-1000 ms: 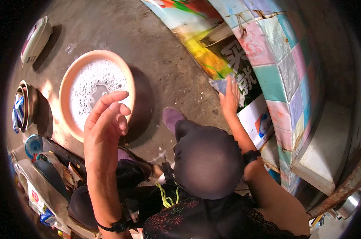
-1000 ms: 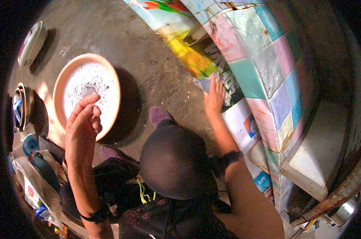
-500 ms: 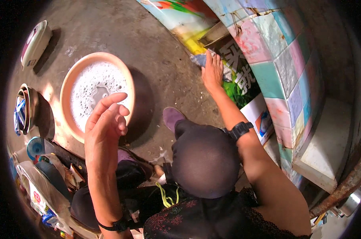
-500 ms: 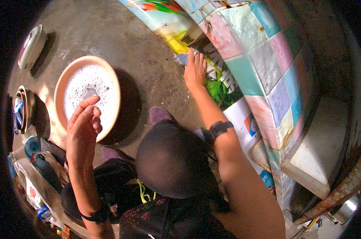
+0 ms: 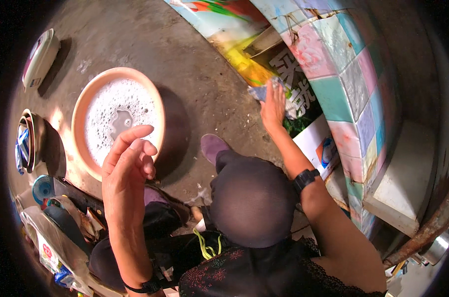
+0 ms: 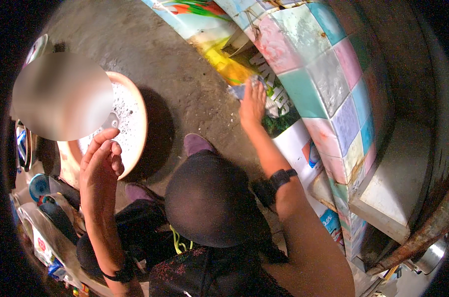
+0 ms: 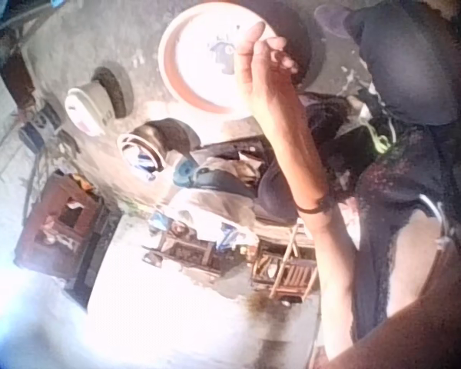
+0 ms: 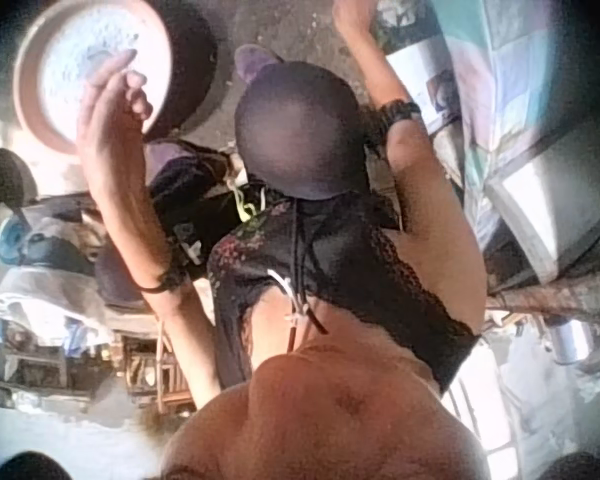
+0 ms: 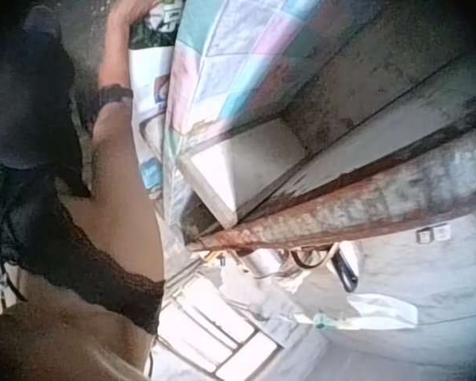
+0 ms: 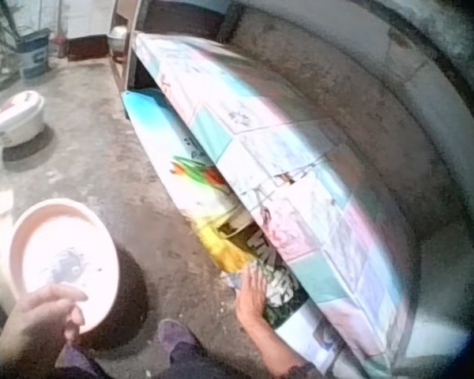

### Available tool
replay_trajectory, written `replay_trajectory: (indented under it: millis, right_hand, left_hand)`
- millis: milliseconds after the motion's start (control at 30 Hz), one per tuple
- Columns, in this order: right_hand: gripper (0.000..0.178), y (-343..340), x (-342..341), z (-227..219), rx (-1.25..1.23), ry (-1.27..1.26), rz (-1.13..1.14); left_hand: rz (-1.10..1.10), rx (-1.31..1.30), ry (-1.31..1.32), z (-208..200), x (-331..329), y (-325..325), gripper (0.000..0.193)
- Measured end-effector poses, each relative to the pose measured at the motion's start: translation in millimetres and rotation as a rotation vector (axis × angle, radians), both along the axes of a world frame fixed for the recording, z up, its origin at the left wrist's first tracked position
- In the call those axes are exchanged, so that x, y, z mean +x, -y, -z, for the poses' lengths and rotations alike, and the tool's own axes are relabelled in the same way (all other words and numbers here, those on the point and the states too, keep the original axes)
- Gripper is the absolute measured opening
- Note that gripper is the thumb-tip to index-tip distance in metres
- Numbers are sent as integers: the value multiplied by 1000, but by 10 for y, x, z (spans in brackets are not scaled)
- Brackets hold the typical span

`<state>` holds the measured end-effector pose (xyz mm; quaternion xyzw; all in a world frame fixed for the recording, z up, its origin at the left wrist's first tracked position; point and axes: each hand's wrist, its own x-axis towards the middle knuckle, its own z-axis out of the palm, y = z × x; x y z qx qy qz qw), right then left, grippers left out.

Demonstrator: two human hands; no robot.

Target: Wipe a dirty tiled shelf with a damp cloth.

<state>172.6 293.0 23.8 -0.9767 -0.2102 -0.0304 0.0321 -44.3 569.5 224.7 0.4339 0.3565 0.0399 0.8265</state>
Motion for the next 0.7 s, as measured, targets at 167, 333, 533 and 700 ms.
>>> replay_trajectory:
  millis: [167,333,533,700]
  right_hand:
    - [71,-388,266,67,27,40,-137]
    - [74,95,101,-91,14,-38,-303]
    - [67,710,-267,-324,41,-185,-264]
    - [67,193,111,-173,113,-122,-333]
  left_hand:
    - [1,15,0,45,77,36,23]
    - [-7,11,16,43,101,59,22]
    - [3,21,-7,44,84,70,22]
    - [27,25,-1,18,106,95,22]
